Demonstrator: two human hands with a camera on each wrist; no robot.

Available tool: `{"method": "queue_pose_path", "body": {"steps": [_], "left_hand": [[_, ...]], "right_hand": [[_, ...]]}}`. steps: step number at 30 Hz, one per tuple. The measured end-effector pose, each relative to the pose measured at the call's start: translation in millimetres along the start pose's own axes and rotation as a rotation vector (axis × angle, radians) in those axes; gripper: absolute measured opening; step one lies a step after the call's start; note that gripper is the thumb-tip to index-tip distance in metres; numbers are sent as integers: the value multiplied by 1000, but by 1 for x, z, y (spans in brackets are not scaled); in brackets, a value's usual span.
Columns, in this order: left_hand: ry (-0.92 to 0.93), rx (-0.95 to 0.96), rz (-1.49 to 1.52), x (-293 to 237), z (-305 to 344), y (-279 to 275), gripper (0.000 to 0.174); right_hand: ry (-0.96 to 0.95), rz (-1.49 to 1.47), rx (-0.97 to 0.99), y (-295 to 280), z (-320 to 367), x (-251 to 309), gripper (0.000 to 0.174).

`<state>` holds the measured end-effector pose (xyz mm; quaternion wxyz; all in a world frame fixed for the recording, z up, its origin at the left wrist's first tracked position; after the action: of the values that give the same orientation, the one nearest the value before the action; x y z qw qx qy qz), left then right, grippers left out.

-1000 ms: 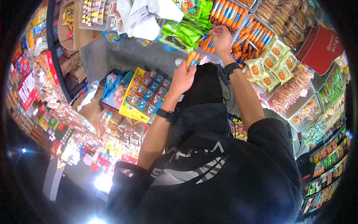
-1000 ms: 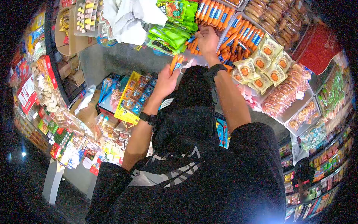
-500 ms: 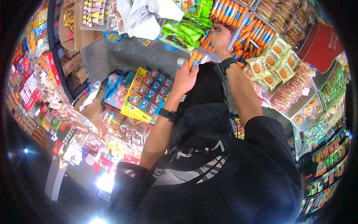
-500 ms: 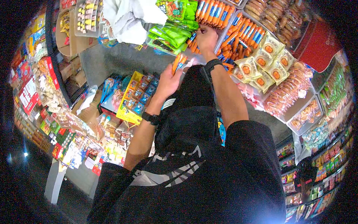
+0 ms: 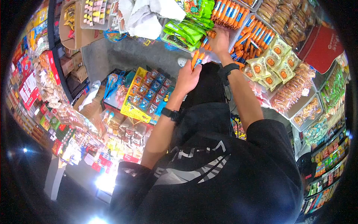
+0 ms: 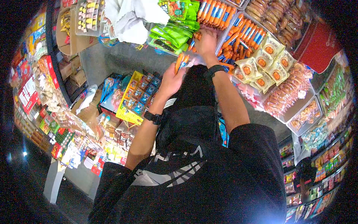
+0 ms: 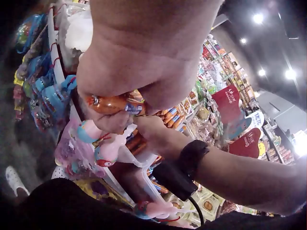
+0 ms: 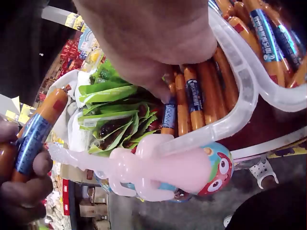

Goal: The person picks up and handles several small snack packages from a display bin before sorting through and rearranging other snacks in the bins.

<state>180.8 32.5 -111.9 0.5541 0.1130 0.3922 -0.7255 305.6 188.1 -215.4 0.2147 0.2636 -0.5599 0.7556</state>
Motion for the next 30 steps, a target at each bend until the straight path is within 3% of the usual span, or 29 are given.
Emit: {"method": "queue_pose_path", "body": {"steps": [5,9,11,17,23,26,30], "left_hand": [[-51,17,18,-2,-1,-3,39],[-19,-12,-26,-1,-4,-9,39],[-24,-2,-36,-2,-4,-10,38],[1,-1,-56,-1,-5,-7,38],[34,-7,-12,-6,0,-6,37],[-24,22,3,-5,2,-5,36],[11,-3,-40,-1,3,-8,36]], "right_hand": [[56,-62,149,16,4,-10,49],[50,10,73,5,5,-3,57],[59,268,375,25,10,0,67],[-12,368,239,2,14,26,73],[44,334,384,31,11,5,87],[0,412,240,17,12,14,94],[33,452,271,20,14,8,99]]}}
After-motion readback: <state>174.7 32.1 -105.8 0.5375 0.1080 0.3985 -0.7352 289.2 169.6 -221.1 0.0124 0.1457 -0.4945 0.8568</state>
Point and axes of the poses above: each hand's wrist, its own z-axis away from the middle knuckle, its own y-axis out of the palm, x = y × z, the point moved 9 cm from there along -z, towards the middle knuckle, and after that the axes turned 4 degrees about y, right-handed, at the moved point
